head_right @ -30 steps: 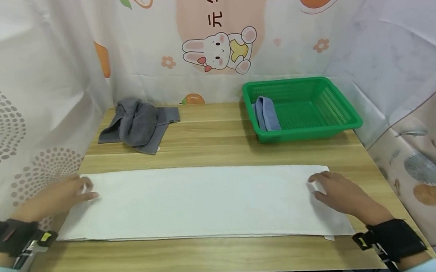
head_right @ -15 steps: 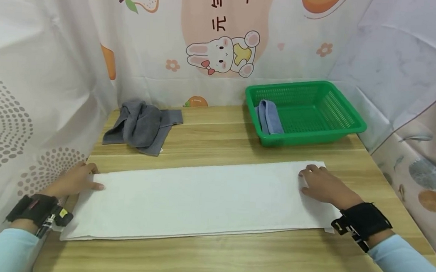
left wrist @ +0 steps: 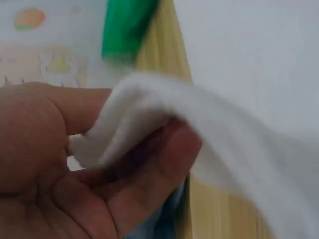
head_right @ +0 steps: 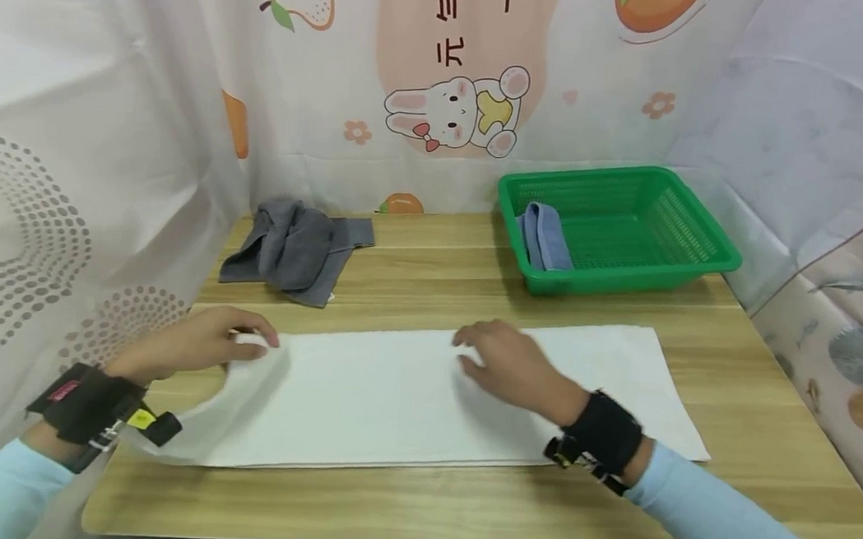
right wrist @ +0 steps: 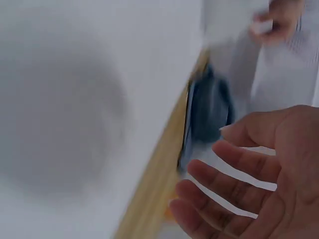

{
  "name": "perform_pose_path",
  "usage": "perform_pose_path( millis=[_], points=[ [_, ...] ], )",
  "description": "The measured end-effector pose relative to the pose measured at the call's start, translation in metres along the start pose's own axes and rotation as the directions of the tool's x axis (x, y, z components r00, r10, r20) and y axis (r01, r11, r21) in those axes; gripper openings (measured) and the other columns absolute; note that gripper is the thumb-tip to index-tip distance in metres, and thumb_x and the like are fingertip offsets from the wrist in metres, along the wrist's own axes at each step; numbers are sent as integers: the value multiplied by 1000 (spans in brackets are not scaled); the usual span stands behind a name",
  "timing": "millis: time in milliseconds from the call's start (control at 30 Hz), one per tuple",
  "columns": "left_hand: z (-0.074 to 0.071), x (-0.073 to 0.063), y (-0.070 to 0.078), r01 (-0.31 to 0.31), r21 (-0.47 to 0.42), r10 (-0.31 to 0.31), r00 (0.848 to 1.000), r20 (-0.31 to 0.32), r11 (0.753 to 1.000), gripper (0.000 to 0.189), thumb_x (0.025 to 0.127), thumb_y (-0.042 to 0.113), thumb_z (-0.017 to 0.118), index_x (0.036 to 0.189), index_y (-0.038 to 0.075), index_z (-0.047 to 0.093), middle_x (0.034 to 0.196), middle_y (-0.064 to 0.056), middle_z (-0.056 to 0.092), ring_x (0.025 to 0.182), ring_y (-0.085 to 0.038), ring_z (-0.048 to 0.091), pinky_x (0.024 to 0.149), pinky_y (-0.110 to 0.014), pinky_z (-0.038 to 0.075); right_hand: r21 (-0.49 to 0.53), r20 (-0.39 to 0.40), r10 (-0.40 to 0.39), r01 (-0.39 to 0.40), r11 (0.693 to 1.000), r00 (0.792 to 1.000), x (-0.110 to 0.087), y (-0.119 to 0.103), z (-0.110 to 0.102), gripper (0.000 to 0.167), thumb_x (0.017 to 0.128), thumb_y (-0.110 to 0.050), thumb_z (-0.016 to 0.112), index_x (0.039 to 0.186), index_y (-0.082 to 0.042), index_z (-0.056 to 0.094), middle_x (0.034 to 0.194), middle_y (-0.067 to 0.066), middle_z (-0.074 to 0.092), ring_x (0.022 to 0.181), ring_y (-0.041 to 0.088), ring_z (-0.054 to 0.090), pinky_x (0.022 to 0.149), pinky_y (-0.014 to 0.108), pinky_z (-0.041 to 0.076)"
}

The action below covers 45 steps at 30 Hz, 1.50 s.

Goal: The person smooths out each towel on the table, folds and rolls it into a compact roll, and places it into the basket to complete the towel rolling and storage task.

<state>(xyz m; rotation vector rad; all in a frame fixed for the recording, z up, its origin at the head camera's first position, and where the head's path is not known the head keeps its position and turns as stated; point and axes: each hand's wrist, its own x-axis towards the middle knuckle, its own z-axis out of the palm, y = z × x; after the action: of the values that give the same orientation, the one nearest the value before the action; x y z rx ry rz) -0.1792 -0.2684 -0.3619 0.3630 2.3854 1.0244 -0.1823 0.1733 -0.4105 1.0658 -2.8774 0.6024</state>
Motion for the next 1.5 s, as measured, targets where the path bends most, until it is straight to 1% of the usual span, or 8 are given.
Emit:
perform_pose_path(
  millis=[267, 467, 667, 833, 1033, 1267, 1400, 1500],
  points=[
    [51, 40, 53, -132, -305, 157, 986, 59, 943, 34, 99, 8, 69, 131, -4, 65, 118, -20, 66, 95, -27, 71, 85, -45, 59, 384, 233, -17, -75, 920, 972, 26, -87, 40, 63, 100, -64, 53, 138, -15, 60, 118, 1, 69, 92, 10, 65, 76, 31, 53],
    [61, 62, 65, -145, -468, 169, 985, 11, 872, 38, 101, 22, 69, 133, 1, 66, 124, -23, 63, 100, -33, 71, 88, -49, 58, 471, 87, 127, -153, 869, 988, 38, -96, 51, 42, 104, -38, 62, 129, -5, 58, 78, -2, 60, 58, 4, 50, 51, 23, 41],
    [49, 90, 33, -211, -118, 217, 976, 32, 970, 51, 99, 43, 68, 146, 23, 58, 144, -10, 49, 111, -32, 54, 85, -45, 50, 524, -7, 199, -166, 835, 980, 33, -79, 34, 11, 107, -20, 57, 110, -13, 65, 69, -6, 48, 55, 7, 43, 53, 25, 38],
    [40, 109, -6, -249, 145, 221, 958, 185, 958, 47, 90, 43, 80, 130, 22, 68, 126, 1, 63, 111, -26, 47, 96, -45, 41, 616, -2, 226, -177, 768, 974, 21, -72, 8, 22, 110, -30, 52, 123, -16, 63, 72, -1, 43, 63, 13, 44, 58, 29, 39],
    [41, 108, -27, -279, -85, 290, 891, 349, 957, 30, 90, 27, 82, 116, 18, 72, 105, 2, 69, 95, -18, 62, 88, -36, 50, 712, -7, 329, -226, 665, 944, 2, -51, -22, 35, 111, -28, 47, 137, -6, 58, 101, 10, 66, 86, 18, 65, 74, 34, 53],
    [40, 96, -24, -282, -136, 312, 893, 324, 950, 12, 94, 27, 78, 101, 18, 74, 91, 1, 64, 82, -16, 54, 76, -30, 45, 761, 49, 473, -340, 553, 880, -20, -17, -48, 44, 113, -32, 43, 142, 1, 51, 105, 16, 64, 87, 18, 64, 76, 33, 53],
    [35, 89, -29, -319, -138, 347, 878, 330, 938, 15, 98, 27, 72, 94, 15, 64, 87, 0, 55, 79, -19, 50, 71, -29, 41, 754, 53, 495, -360, 549, 867, -32, -1, -50, 47, 112, -39, 43, 141, -1, 48, 95, 18, 65, 75, 24, 68, 65, 40, 58],
    [39, 87, -36, -328, -149, 360, 866, 347, 933, 13, 99, 26, 71, 99, 15, 63, 88, -1, 53, 79, -20, 49, 69, -28, 41, 701, 25, 500, -372, 609, 866, -37, 17, -47, 48, 111, -42, 43, 140, -3, 48, 88, 19, 65, 66, 27, 68, 57, 43, 58]
  ],
)
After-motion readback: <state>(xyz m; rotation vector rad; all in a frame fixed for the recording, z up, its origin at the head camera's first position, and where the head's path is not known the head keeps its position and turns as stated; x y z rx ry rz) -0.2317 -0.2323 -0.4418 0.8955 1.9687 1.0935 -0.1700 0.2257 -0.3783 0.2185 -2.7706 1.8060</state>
